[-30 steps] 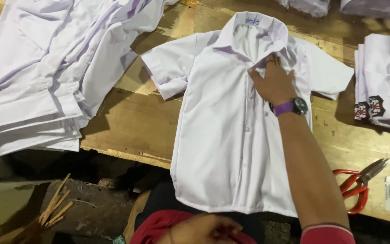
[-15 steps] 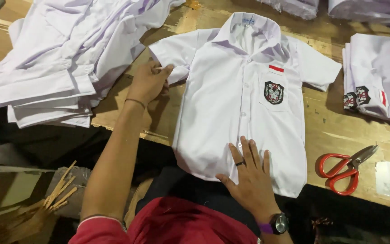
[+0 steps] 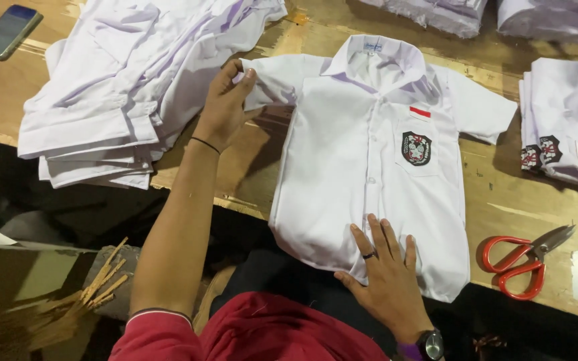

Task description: Trimming loose threads from a white school shirt and folding it on a wooden table.

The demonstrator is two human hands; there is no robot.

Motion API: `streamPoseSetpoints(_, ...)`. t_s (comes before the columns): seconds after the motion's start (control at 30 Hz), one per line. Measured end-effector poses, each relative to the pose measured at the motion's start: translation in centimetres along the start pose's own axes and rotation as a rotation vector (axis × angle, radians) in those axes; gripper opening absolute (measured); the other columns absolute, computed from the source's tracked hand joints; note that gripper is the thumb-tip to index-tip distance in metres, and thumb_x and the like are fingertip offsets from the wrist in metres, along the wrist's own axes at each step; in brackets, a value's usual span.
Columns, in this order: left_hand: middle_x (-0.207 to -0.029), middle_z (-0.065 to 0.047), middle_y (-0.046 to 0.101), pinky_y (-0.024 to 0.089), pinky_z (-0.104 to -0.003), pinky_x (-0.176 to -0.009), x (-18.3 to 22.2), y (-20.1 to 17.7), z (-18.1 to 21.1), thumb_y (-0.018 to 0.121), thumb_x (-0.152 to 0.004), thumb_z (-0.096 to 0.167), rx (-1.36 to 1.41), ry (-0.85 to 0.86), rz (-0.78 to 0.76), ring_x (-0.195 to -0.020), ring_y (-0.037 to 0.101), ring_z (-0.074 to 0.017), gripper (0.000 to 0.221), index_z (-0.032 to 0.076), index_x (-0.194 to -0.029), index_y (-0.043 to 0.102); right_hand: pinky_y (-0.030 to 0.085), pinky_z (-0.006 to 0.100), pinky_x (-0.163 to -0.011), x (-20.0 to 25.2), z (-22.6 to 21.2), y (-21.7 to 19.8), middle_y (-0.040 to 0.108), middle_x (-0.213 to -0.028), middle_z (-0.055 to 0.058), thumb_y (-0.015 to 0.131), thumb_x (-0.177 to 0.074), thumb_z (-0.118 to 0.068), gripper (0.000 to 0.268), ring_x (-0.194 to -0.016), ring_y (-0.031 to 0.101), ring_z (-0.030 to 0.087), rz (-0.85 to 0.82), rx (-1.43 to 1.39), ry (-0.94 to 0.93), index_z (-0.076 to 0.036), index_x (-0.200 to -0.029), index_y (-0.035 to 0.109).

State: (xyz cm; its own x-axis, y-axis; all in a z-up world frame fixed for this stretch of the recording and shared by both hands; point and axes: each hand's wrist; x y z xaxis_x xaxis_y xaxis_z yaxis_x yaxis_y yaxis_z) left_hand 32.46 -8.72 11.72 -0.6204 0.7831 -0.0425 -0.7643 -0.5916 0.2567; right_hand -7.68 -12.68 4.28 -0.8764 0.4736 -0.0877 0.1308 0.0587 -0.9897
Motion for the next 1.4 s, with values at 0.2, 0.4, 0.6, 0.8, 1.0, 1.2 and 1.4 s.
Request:
streamPoseSetpoints(0.2, -0.065, 0.005, 0.034, 0.023, -0.029, -0.06, 0.2, -3.2, -3.3, 0.06, -0.104, 0.039, -0.707, 0.414, -0.009, -0.063, 0.03, -0.0104, 0.05, 0.017, -0.067, 0.036, 0.019, 0.061, -0.12, 0.6, 0.5, -0.1, 0.026, -0.171, 0.005, 0.059, -0.084, -0.072, 0.091, -0.157, 0.024, 0.028, 0.044, 0.017, -0.01, -0.029, -0.159, 0.033)
streamPoseSetpoints(0.4, -0.116, -0.016, 0.065, 0.049, -0.044, -0.091, -0.9, -5.0, -1.9, 0.061, -0.095, 0.041, -1.016, 0.085, -0.058, -0.109, 0.062, -0.0332, 0.045, 0.005, -0.119, 0.073, 0.013, 0.058, -0.121, 1.2, 1.5, -0.1, 0.025, -0.171, 0.001, 0.064, -0.083, -0.069, 0.09, -0.158, 0.02, 0.025, -0.01, -0.031, -0.019, -0.031, -0.16, 0.034)
streamPoseSetpoints(0.6, -0.137, -0.006, 0.062, 0.052, -0.04, -0.099, 0.9, -3.2, 2.5, 0.07, -0.085, 0.011, -0.824, -0.237, 0.027, -0.124, 0.061, -0.0252, 0.062, 0.014, -0.143, 0.049, 0.011, 0.057, -0.12, 2.1, 2.5, 0.0, 0.02, -0.172, 0.003, 0.062, -0.086, -0.073, 0.092, -0.158, 0.016, 0.025, -0.088, -0.006, -0.056, -0.03, -0.161, 0.031)
streamPoseSetpoints(0.8, -0.105, -0.004, 0.072, 0.054, -0.038, -0.076, 2.0, -2.5, 5.3, 0.074, -0.087, 0.043, -1.011, -0.401, 0.081, -0.093, 0.067, -0.0214, 0.047, 0.017, -0.125, 0.066, 0.016, 0.055, -0.118, 2.7, 3.1, -0.8, 0.023, -0.171, -0.001, 0.07, -0.084, -0.068, 0.089, -0.156, 0.02, 0.024, -0.198, -0.102, -0.008, -0.032, -0.158, 0.036)
streamPoseSetpoints(1.0, -0.112, -0.014, 0.057, 0.048, -0.042, -0.085, -1.0, -3.8, 1.6, 0.07, -0.098, 0.01, -1.061, 0.601, 0.225, -0.103, 0.055, -0.0316, 0.023, 0.006, -0.116, 0.055, 0.046, 0.041, -0.107, 0.4, 3.9, -4.3, 0.069, -0.135, 0.009, 0.072, -0.087, -0.037, 0.059, -0.125, 0.063, 0.026, -0.028, -0.345, 0.047, -0.008, -0.137, 0.062)
streamPoseSetpoints(1.2, -0.141, -0.018, 0.05, 0.032, -0.062, -0.108, -7.3, 0.6, 1.3, 0.049, -0.104, 0.051, -1.312, 0.113, -0.13, -0.13, 0.045, -0.0431, 0.057, 0.011, -0.144, 0.046, 0.049, 0.043, -0.103, -9.3, 3.7, -8.7, 0.072, -0.126, 0.014, 0.065, -0.095, -0.026, 0.041, -0.117, 0.067, 0.032, 0.102, -0.342, -0.034, -0.004, -0.13, 0.066)
streamPoseSetpoints(1.4, -0.089, -0.007, 0.062, 0.043, -0.043, -0.063, -11.4, 0.6, -1.3, 0.053, -0.106, 0.036, -1.313, -0.022, -0.23, -0.076, 0.056, -0.0274, 0.026, 0.012, -0.094, 0.055, 0.042, 0.045, -0.116, -21.4, 2.1, -4.7, 0.062, -0.141, 0.02, 0.06, -0.103, -0.018, 0.041, -0.134, 0.055, 0.035, 0.237, -0.402, -0.339, 0.0, -0.14, 0.058)
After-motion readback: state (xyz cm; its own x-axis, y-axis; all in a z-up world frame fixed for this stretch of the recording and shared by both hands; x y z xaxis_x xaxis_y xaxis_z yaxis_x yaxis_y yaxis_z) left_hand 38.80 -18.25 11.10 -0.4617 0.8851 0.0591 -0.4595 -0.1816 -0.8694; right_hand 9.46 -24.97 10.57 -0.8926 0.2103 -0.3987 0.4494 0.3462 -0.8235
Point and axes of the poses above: each hand's wrist, its own x-axis away from the middle knuckle, its own y-axis out of the palm, z = x × y
